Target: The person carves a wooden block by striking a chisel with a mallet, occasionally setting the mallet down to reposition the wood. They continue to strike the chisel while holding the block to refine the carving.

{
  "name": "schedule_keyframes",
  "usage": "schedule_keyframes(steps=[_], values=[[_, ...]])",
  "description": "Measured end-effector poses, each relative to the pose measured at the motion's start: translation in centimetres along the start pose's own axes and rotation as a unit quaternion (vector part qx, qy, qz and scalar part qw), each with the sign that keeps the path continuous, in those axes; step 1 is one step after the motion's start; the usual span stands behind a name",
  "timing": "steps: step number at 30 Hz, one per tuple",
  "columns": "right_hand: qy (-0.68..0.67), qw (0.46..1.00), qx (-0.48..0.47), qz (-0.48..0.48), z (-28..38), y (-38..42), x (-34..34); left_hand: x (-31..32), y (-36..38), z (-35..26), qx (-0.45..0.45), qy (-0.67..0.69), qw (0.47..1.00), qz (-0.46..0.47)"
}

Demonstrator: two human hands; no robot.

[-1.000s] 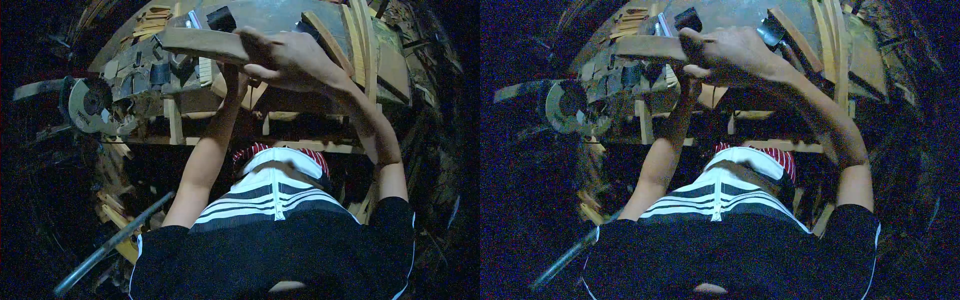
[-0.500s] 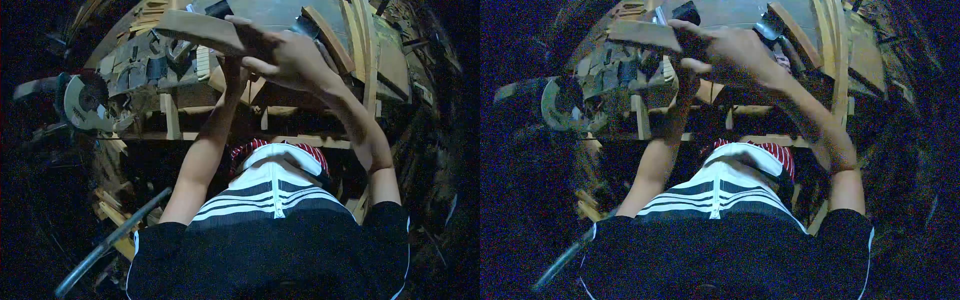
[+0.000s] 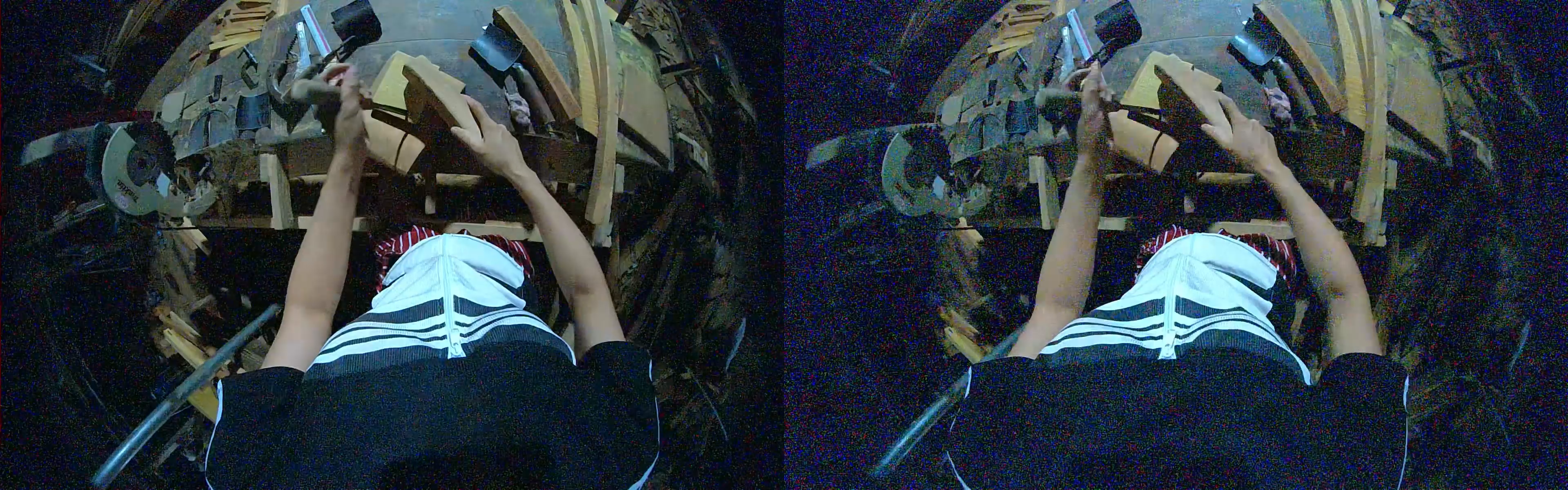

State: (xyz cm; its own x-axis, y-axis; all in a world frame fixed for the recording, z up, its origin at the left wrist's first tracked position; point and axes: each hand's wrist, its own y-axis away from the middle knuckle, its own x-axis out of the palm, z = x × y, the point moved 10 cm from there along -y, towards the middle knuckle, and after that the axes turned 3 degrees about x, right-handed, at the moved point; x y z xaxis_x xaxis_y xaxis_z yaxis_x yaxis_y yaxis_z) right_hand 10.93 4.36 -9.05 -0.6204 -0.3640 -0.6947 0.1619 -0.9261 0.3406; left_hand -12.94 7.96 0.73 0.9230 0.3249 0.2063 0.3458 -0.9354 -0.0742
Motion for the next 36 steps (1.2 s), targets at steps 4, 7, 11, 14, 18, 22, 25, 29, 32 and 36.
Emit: schedule_keyframes(steps=[4, 7, 11, 14, 18, 22, 25, 29, 32, 36], values=[[-0.079, 0.993, -0.074, -0.041, -1.1, -0.9, 0.3, -5.4, -1.9, 3.6, -0.091, 0.192, 0.975, -0.064], [-0.150, 0.984, -0.091, -0.007, -0.8, -1.0, -0.3, -8.2, -2.6, 3.9, -0.103, 0.200, 0.966, -0.124], [-0.291, 0.952, -0.079, 0.059, -0.9, -1.5, 0.5, -6.8, -3.0, 1.3, -0.078, 0.156, 0.971, -0.163], [-0.317, 0.945, -0.061, 0.058, -1.5, -1.8, 1.1, -4.8, -4.9, 0.9, 0.031, 0.114, 0.989, -0.094], [-0.323, 0.942, -0.061, 0.063, -1.3, -1.5, 0.8, 2.2, -3.6, -3.6, 0.099, -0.037, 0.994, -0.043], [-0.315, 0.945, -0.060, 0.067, -1.7, -1.6, 1.2, 4.6, -4.1, -2.7, 0.131, 0.001, 0.991, -0.016], [-0.325, 0.942, -0.057, 0.068, -1.8, -1.7, 1.3, 6.7, -4.2, -2.3, 0.142, 0.007, 0.988, 0.057], [-0.335, 0.936, -0.067, 0.080, -2.0, -2.0, 1.7, 7.5, -3.7, -0.9, 0.110, 0.089, 0.987, 0.080], [-0.327, 0.939, -0.062, 0.081, -2.1, -1.9, 1.5, 7.7, -4.0, 0.6, 0.097, 0.167, 0.977, 0.092], [-0.314, 0.945, -0.062, 0.064, -2.5, -2.2, 1.8, 8.2, -3.3, 0.5, 0.131, 0.140, 0.971, 0.142]])
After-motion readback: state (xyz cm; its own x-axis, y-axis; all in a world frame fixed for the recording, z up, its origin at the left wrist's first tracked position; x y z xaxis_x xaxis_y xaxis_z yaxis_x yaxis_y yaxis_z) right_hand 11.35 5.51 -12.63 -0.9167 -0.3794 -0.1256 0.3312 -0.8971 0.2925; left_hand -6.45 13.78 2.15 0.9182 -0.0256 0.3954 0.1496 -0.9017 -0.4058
